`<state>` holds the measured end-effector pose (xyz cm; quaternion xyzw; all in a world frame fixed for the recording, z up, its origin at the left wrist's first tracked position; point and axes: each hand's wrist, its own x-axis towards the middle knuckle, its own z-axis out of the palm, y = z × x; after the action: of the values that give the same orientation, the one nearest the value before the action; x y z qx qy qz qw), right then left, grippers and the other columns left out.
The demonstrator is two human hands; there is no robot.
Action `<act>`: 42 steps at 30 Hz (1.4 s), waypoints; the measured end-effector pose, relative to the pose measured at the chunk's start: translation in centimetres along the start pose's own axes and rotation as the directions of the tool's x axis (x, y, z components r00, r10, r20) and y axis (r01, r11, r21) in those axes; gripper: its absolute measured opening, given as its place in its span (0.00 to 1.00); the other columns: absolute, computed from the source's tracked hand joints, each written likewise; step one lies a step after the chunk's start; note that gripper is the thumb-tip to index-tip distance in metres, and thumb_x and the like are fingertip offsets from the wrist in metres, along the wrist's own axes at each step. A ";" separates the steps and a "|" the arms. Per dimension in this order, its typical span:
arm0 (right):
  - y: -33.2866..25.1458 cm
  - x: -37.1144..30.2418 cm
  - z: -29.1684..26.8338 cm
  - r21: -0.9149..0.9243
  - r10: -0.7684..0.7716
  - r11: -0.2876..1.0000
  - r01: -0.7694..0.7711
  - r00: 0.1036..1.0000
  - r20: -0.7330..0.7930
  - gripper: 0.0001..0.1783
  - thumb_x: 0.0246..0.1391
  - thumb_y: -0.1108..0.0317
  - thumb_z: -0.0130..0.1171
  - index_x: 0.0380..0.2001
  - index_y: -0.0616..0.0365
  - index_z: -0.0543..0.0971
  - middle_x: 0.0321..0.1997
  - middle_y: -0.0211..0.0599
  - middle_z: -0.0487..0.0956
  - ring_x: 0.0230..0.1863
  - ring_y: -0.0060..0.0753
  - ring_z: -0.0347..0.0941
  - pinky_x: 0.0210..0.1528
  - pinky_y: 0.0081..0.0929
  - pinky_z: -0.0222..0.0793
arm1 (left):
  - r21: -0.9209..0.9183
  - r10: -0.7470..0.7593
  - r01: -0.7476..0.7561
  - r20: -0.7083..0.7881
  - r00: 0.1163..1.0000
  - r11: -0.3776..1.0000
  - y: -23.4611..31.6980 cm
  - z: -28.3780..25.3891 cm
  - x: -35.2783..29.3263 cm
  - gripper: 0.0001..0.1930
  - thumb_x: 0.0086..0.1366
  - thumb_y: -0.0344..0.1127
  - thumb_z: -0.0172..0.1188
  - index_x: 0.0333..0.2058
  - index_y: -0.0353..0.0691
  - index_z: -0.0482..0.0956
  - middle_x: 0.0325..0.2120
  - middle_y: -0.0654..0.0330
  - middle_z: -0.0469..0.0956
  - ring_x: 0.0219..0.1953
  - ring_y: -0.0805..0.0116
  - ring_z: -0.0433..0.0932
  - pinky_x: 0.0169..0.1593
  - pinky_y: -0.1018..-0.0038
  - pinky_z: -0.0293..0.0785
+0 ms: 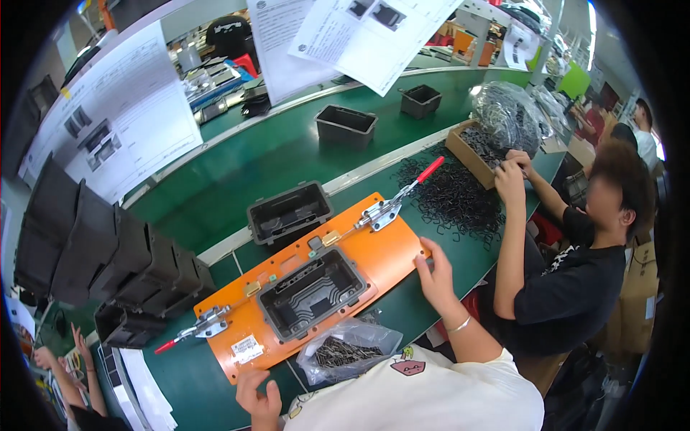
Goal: Assembling small components into a plastic housing on an assembly line.
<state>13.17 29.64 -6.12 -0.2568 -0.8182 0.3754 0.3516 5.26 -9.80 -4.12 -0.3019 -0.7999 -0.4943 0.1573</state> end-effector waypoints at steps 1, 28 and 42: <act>-1.1 -1.1 0.0 0.053 0.073 0.996 -0.073 0.997 0.002 0.20 0.58 0.70 0.54 0.53 0.65 0.68 0.42 0.43 0.75 0.41 0.32 0.73 0.40 0.25 0.71 | 0.061 0.069 -0.070 0.008 0.998 0.996 0.1 -0.4 -0.9 0.07 0.55 0.30 0.59 0.30 0.33 0.74 0.29 0.49 0.75 0.30 0.53 0.74 0.38 0.66 0.70; 3.9 -3.0 2.3 0.259 0.067 0.965 -0.045 0.995 -0.075 0.14 0.58 0.69 0.56 0.44 0.66 0.71 0.42 0.37 0.70 0.36 0.24 0.69 0.35 0.19 0.68 | -0.013 -0.916 0.923 -0.123 0.381 0.386 -19.1 -4.4 -37.9 0.21 0.57 0.35 0.65 0.44 0.33 0.67 0.29 0.59 0.74 0.32 0.71 0.72 0.35 0.76 0.69; 5.1 -2.2 2.3 0.267 0.094 0.962 -0.065 0.991 -0.096 0.10 0.54 0.73 0.59 0.38 0.64 0.73 0.38 0.33 0.72 0.31 0.20 0.69 0.30 0.17 0.67 | 0.247 -0.971 0.939 0.085 0.225 0.240 -15.0 -9.8 -34.9 0.26 0.55 0.38 0.66 0.47 0.32 0.66 0.32 0.55 0.75 0.35 0.69 0.73 0.38 0.74 0.70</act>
<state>13.55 30.10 -12.13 -0.2606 -0.7300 0.4800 0.4109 22.06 -34.87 -29.26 0.2109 -0.8611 -0.3910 -0.2473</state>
